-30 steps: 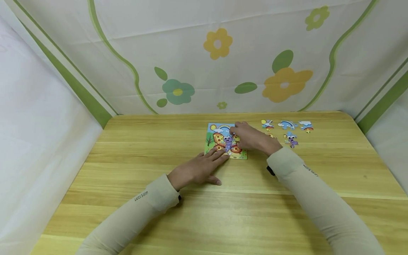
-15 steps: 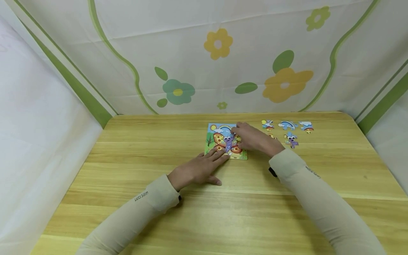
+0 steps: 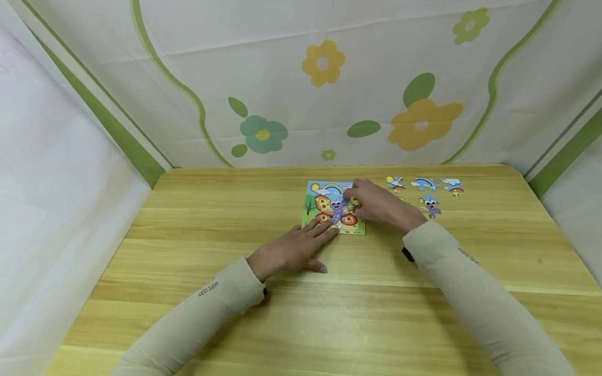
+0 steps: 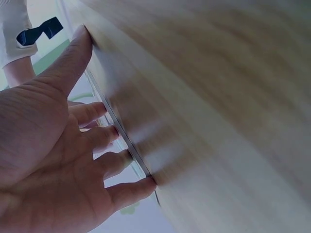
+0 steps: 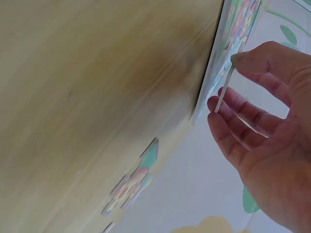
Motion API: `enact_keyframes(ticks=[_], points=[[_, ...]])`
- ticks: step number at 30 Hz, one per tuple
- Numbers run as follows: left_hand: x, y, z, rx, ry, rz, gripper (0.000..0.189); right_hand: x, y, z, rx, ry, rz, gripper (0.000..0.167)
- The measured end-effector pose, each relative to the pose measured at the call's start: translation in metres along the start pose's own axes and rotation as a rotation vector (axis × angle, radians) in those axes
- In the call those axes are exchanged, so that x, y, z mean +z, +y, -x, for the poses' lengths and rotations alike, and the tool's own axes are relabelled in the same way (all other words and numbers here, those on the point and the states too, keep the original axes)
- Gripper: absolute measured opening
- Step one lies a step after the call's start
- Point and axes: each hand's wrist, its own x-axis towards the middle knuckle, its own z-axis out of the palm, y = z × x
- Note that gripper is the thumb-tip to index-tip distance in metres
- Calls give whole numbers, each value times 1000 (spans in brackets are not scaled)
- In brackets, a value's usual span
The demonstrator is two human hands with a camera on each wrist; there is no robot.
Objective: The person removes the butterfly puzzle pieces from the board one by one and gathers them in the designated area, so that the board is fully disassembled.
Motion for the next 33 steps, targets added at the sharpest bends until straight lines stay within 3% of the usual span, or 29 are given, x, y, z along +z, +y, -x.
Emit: enact_keyframes(ticks=[12,20,33], points=[[0,0,-3,-3,4,5,93,-9,15,24,-22,25,27,48],[0,0,-2,1,10,11,93,-20,27,45,-1,29,66,43],[1,-1,-2,11,16,-1,92,-39,73,90,63,63,73,42]])
